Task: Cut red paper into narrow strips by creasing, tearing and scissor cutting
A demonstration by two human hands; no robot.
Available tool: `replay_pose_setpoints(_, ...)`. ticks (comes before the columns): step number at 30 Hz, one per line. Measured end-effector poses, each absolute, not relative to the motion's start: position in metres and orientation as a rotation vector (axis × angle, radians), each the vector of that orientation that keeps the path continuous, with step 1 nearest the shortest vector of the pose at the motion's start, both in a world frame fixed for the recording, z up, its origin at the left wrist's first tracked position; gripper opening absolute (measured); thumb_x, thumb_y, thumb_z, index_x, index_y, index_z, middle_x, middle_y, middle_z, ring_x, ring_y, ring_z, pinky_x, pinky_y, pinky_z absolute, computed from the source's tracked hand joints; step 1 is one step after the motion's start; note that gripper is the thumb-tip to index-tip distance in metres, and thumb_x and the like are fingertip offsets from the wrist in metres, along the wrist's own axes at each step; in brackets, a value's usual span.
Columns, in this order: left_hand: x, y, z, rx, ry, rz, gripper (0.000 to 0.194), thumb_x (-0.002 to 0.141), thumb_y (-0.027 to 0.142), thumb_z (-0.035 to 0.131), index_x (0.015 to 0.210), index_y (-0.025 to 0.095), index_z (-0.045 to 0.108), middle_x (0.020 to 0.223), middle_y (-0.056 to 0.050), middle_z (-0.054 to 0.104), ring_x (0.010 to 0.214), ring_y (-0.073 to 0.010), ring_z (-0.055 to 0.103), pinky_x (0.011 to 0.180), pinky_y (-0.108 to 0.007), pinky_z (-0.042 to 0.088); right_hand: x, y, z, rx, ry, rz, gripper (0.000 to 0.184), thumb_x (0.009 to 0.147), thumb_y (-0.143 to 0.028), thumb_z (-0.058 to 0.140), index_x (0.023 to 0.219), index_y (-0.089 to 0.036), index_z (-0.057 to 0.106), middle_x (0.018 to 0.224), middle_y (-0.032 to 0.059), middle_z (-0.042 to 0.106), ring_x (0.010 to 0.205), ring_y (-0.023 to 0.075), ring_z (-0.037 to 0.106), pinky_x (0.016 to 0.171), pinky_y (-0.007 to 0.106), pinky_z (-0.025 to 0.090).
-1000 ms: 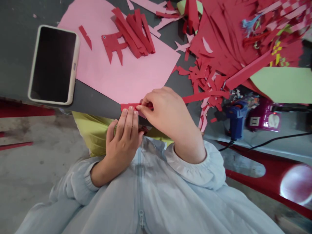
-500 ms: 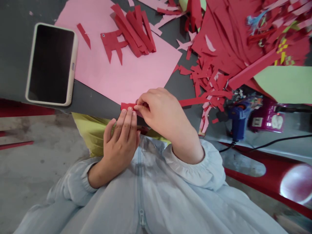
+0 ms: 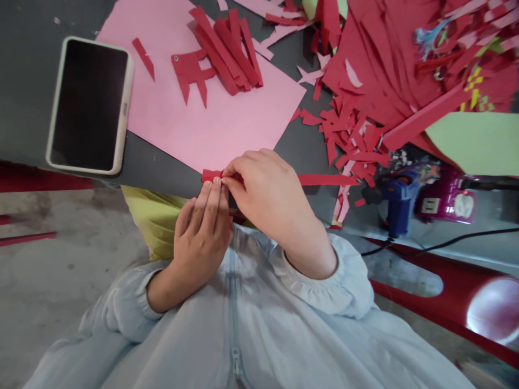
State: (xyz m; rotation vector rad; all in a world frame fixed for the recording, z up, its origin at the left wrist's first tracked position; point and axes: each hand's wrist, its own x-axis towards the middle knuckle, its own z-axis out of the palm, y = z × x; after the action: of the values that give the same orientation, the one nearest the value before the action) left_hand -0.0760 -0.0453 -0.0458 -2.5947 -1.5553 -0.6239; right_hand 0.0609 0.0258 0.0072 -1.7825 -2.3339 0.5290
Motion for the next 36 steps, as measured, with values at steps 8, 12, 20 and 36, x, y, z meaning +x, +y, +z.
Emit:
replay_pose_setpoints(8, -0.089, -0.043, -0.04, -2.613, -1.53, -0.755, 0.045, 0.09, 0.016, 0.056, 0.135, 0.009, 0.055, 0.128, -0.013, 0.071, 0.12, -0.0244, 0.065, 0.108, -0.036, 0.038, 0.065, 0.027, 0.003, -1.737, -2.293, 0.555, 0.022, 0.095, -0.018, 0.053, 0.082, -0.017, 0.071, 0.085, 0.0084, 0.071, 0.082, 0.0226, 0.058, 0.081, 0.037, 0.043)
replay_pose_setpoints(12, -0.093, -0.043, -0.038, -2.593, -1.572, -0.722, 0.049, 0.091, 0.018, 0.057, 0.14, 0.014, 0.051, 0.131, -0.009, 0.069, 0.124, -0.0243, 0.063, 0.109, -0.037, 0.037, 0.065, 0.029, 0.003, -1.751, -2.294, 0.568, 0.022, 0.094, -0.019, 0.054, 0.082, -0.018, 0.072, 0.084, 0.0082, 0.072, 0.082, 0.0227, 0.059, 0.081, 0.037, 0.043)
replay_pose_setpoints(20, -0.094, -0.042, -0.039, -2.591, -1.559, -0.708, 0.056, 0.093, 0.019, 0.057, 0.148, 0.018, 0.045, 0.138, -0.005, 0.065, 0.124, -0.0276, 0.062, 0.104, -0.04, 0.039, 0.062, 0.032, 0.007, -1.809, -2.342, 0.563, 0.024, 0.094, -0.018, 0.052, 0.083, -0.016, 0.072, 0.086, 0.0102, 0.073, 0.085, 0.0245, 0.061, 0.077, 0.037, 0.043)
replay_pose_setpoints(36, -0.093, -0.043, -0.038, -2.611, -1.637, -0.539, 0.055, 0.094, 0.021, 0.055, 0.147, 0.016, 0.044, 0.143, -0.005, 0.062, 0.12, -0.0264, 0.06, 0.107, -0.04, 0.034, 0.054, 0.034, 0.017, -1.91, -2.414, 0.57, 0.028, 0.096, -0.016, 0.047, 0.089, -0.014, 0.074, 0.093, 0.0109, 0.075, 0.091, 0.0242, 0.063, 0.081, 0.036, 0.044)
